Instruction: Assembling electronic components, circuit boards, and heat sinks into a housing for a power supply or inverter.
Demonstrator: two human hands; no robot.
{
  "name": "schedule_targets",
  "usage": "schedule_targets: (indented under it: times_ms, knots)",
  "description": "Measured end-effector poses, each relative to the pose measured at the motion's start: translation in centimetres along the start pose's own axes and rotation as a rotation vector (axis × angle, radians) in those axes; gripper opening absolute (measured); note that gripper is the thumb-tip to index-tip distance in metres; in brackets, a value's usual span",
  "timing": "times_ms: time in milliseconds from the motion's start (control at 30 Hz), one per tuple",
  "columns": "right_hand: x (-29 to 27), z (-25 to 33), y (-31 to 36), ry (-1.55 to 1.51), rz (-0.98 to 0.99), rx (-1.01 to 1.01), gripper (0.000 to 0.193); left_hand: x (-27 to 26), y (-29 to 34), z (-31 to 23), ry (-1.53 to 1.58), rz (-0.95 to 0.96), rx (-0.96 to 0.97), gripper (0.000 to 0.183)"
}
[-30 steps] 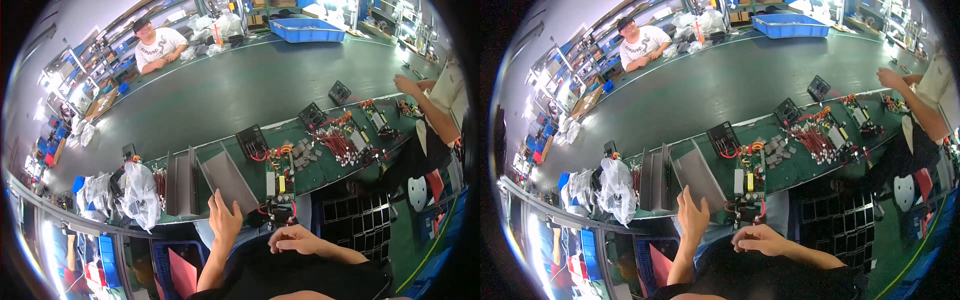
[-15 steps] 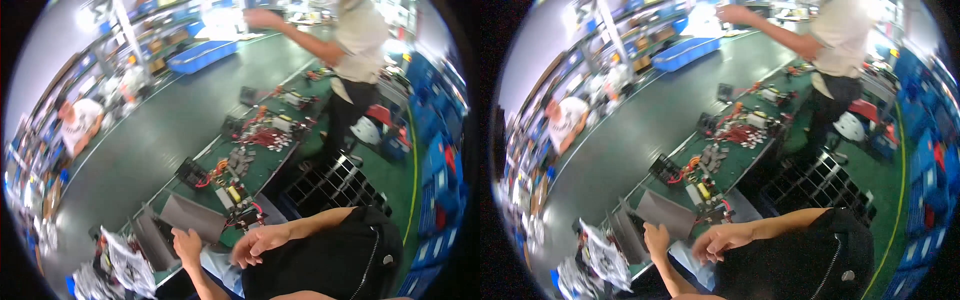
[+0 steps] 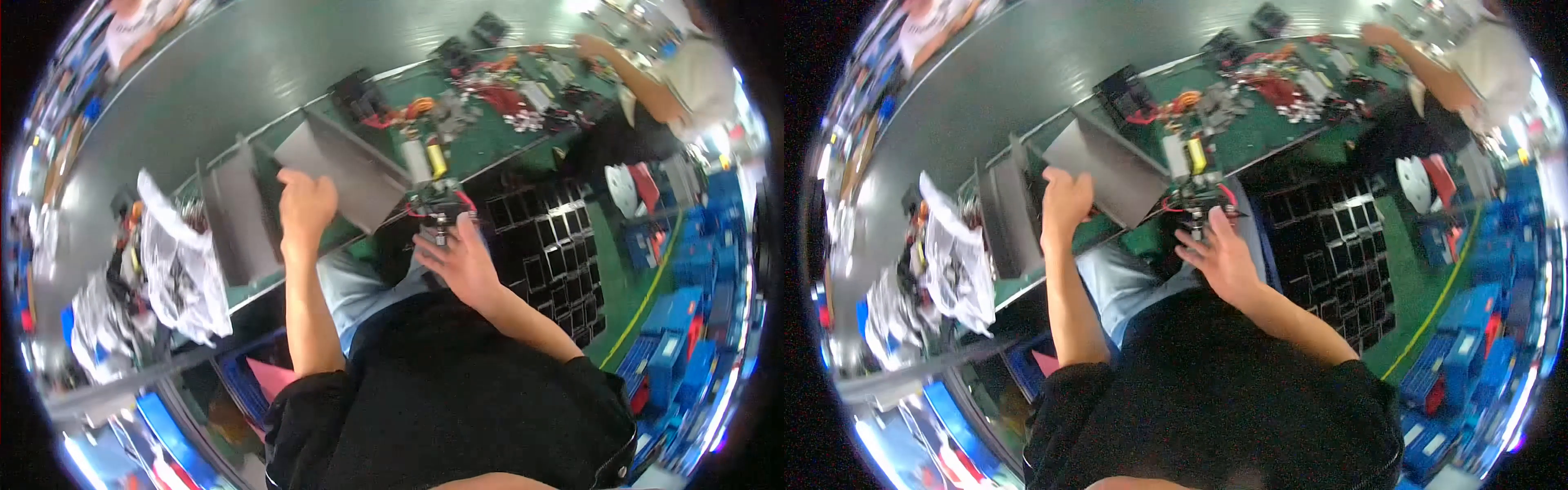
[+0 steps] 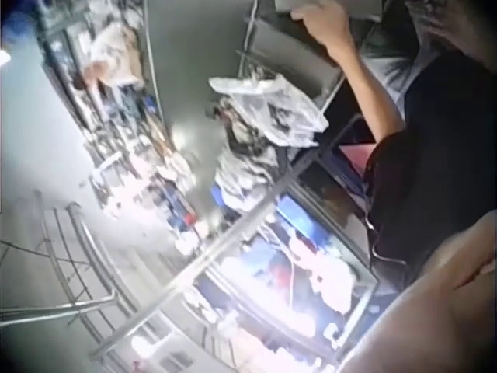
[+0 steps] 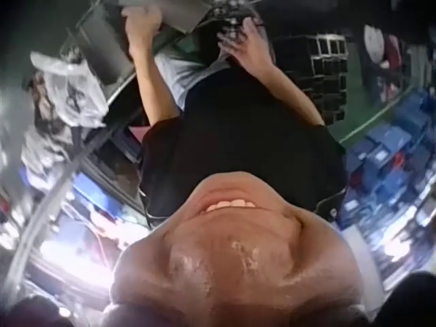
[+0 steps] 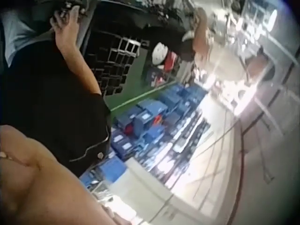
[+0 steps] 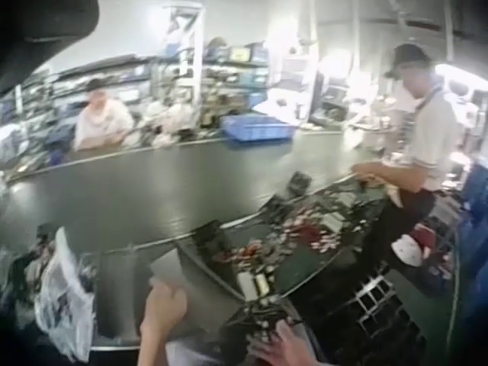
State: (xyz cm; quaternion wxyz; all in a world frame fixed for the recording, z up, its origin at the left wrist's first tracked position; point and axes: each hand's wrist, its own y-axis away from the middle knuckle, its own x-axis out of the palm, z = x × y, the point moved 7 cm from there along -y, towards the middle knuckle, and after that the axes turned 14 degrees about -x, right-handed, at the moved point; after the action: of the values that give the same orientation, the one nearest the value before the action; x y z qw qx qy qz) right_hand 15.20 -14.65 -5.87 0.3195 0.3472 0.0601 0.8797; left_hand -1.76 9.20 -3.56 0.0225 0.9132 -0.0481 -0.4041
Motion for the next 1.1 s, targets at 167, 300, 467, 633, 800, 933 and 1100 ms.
schedule_targets:
  times_ms: [167, 300, 467, 633, 800, 933, 1100]
  knots:
    - [-1.0, -2.7, -2.2, -0.151, 0.168, -0.105, 0.053, -0.5, 3.9, 1.6, 0.33, 0.244, -0.285, 0.071]
    - [-2.9, -1.7, -2.3, -0.1, 0.143, -0.149, 0.047, 0.1, 6.3, 1.6, 0.419, 0.08, -0.243, 0.083]
    - [-5.4, 1.2, -3.3, -0.161, 0.16, -0.353, 0.043, 1.5, 6.7, 3.3, 0.463, 0.069, -0.154, 0.077]
    - [-5.2, 3.8, -6.4, -0.305, 0.146, -0.374, 0.049, 2.6, 6.5, 2.8, 0.515, 0.068, -0.239, 0.071]
    - [-1.3, 7.6, -7.6, -0.025, 0.308, -0.699, 0.011, 3.5, 6.4, 0.9, 0.422, 0.122, -0.26, 0.074]
    - [-0.9, 10.6, -9.4, -0.389, 0.406, -0.535, 0.03, -0.9, 7.6, -4.8, -0.053, -0.359, -0.245, 0.078]
    - [5.4, 16.6, -6.3, -0.526, 0.574, -0.501, 0.078, -4.4, 1.9, -8.4, 0.295, -0.332, 0.192, 0.079]
